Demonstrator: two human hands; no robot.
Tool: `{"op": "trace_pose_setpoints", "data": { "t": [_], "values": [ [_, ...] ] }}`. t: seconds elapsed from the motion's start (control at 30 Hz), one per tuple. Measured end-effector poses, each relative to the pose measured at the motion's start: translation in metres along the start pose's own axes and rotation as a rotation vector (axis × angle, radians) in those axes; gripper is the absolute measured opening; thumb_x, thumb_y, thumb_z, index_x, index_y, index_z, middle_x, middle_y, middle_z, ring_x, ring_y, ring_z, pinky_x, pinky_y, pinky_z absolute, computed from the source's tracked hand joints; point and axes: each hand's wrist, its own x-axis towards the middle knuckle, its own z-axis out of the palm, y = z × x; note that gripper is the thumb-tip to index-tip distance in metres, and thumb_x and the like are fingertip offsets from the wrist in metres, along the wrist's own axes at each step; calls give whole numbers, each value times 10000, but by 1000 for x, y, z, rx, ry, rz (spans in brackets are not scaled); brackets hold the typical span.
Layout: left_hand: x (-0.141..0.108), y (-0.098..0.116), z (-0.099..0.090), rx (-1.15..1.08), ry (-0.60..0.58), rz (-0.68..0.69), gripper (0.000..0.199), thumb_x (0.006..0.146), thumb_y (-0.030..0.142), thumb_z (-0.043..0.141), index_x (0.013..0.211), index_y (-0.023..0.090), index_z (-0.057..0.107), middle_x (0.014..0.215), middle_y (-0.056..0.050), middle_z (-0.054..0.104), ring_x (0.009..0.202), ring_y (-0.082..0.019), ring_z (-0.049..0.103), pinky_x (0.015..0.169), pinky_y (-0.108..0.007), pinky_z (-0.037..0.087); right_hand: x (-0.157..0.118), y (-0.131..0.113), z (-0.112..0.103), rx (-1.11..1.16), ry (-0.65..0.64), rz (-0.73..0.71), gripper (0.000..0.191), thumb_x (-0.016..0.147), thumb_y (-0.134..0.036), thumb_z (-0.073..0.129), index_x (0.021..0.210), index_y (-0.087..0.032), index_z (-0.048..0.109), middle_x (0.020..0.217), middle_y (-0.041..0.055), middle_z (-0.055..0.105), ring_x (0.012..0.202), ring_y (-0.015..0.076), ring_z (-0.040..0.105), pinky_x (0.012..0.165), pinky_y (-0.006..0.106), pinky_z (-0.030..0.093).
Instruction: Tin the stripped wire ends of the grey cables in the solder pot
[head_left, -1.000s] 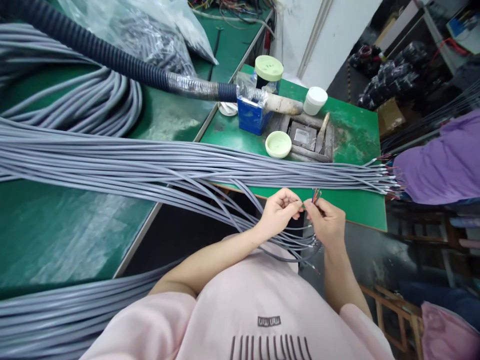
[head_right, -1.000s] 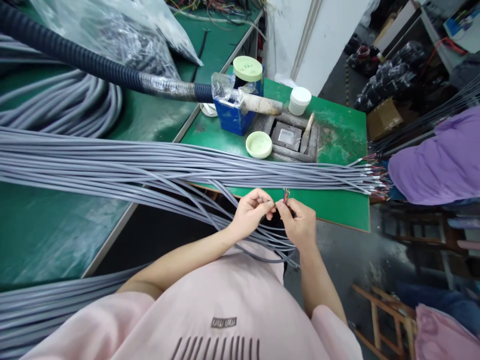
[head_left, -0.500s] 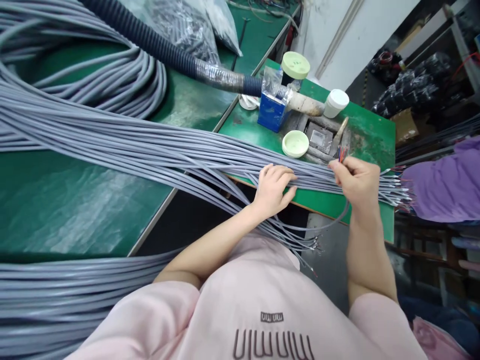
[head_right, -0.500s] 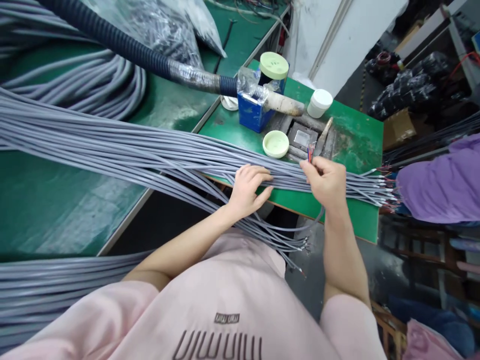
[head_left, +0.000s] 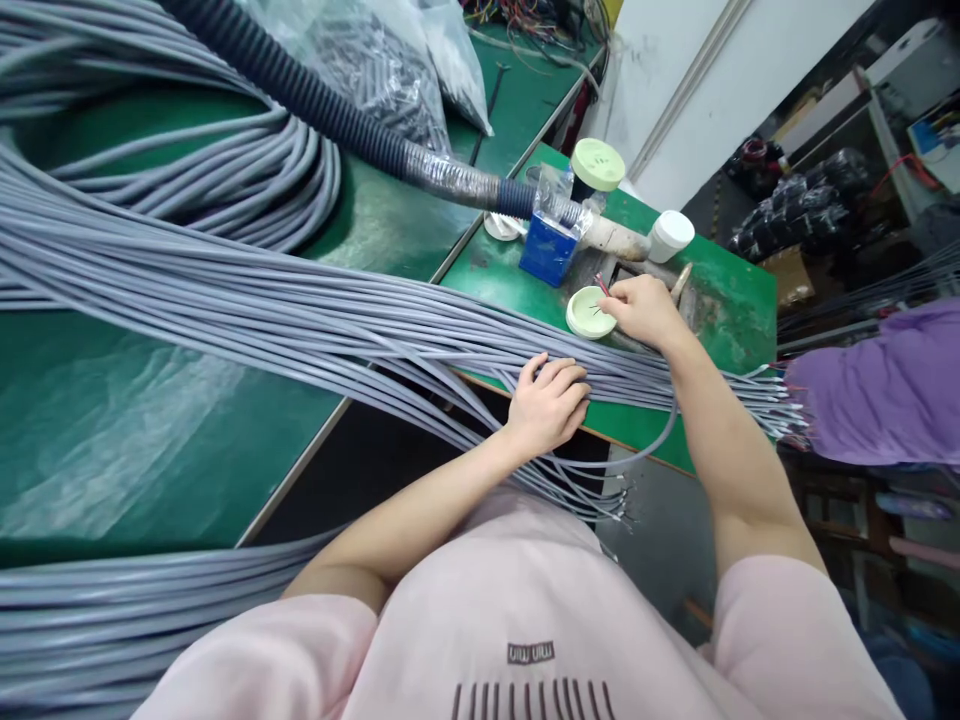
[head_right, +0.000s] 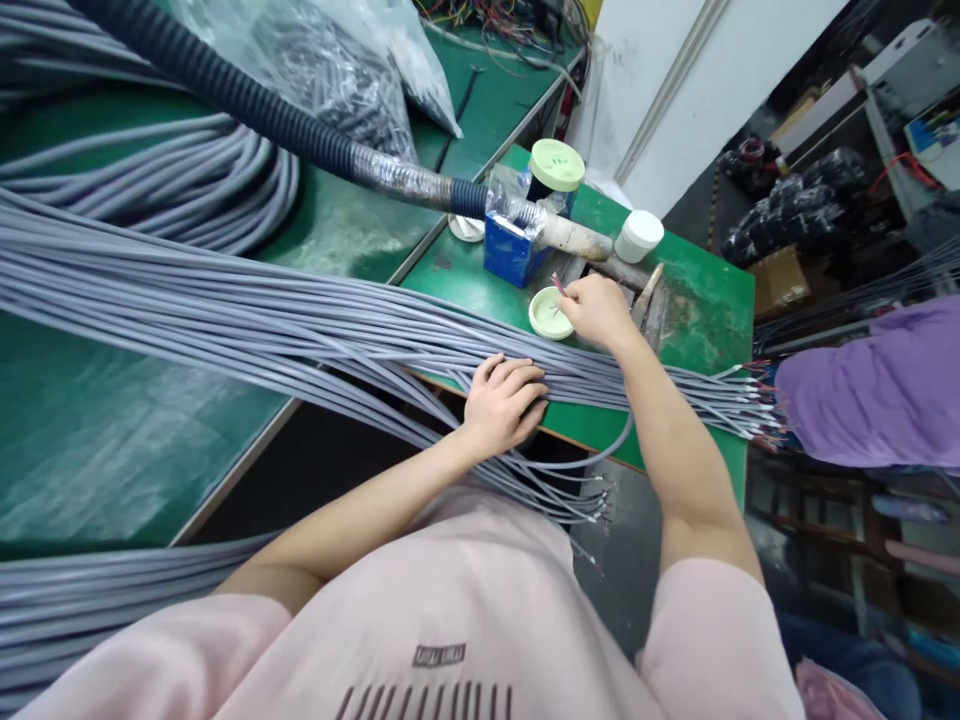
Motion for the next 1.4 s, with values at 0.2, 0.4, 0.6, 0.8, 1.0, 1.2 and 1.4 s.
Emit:
{"op": "trace_pose_setpoints", "data": {
  "t": [0.2, 0.4, 0.6, 0.8, 1.0, 1.2, 1.4],
  "values": [
    [1, 0, 0, 21, -7, 14, 163, 906, 270, 517, 1000, 235, 646, 1172, -44, 678, 1217, -238, 552, 1119, -490, 266, 8, -8, 10, -183, -124, 7, 293, 825, -377, 525, 767, -168, 723, 757, 91, 698, 675, 197, 573, 571, 296, 283],
    [1, -1, -1, 17, -11, 25, 163, 904, 272, 520, 999, 228, 645, 1176, -45, 677, 1223, -238, 544, 1115, -500, 266, 10, -11, 15, -264, -152, 23, 294, 840, -372, 523, 785, -165, 724, 819, 117, 722, 763, 243, 631, 618, 305, 357],
    [2, -1, -2, 37, -15, 38, 172, 921, 275, 490, 989, 225, 639, 1183, -42, 674, 1222, -233, 541, 1107, -500, 270, 0, 3, -7, -131, -18, -13, 282, 806, -352, 544, 599, -176, 619, 582, 45, 582, 586, 163, 500, 551, 299, 277],
    [2, -1, -3, 44, -20, 41, 169, 912, 274, 505, 994, 225, 645, 1187, -45, 672, 1216, -233, 544, 1102, -498, 272, -10, 58, -23, -24, 126, 144, 373, 761, -370, 569, 467, -202, 413, 448, -12, 339, 518, 133, 359, 537, 310, 225],
    [1, -1, -2, 35, -17, 32, 149, 896, 262, 534, 993, 226, 641, 1180, -39, 675, 1215, -236, 549, 1098, -498, 277, 1, 96, 1, -44, 103, 260, 347, 746, -363, 564, 473, -205, 419, 476, -2, 377, 543, 142, 369, 551, 304, 235],
    [1, -1, -3, 28, -12, 36, 148, 881, 251, 551, 992, 233, 648, 1173, -38, 678, 1204, -240, 558, 1089, -486, 291, 13, 108, 17, -97, 75, 322, 310, 755, -375, 577, 511, -201, 497, 544, 36, 489, 620, 182, 456, 585, 315, 297],
    [1, 0, -2, 27, -17, 32, 161, 870, 241, 553, 994, 235, 656, 1170, -43, 677, 1205, -243, 554, 1099, -485, 284, 19, 111, 23, -124, 38, 361, 257, 768, -378, 584, 592, -192, 605, 638, 77, 600, 678, 214, 519, 637, 326, 364]
  ]
}}
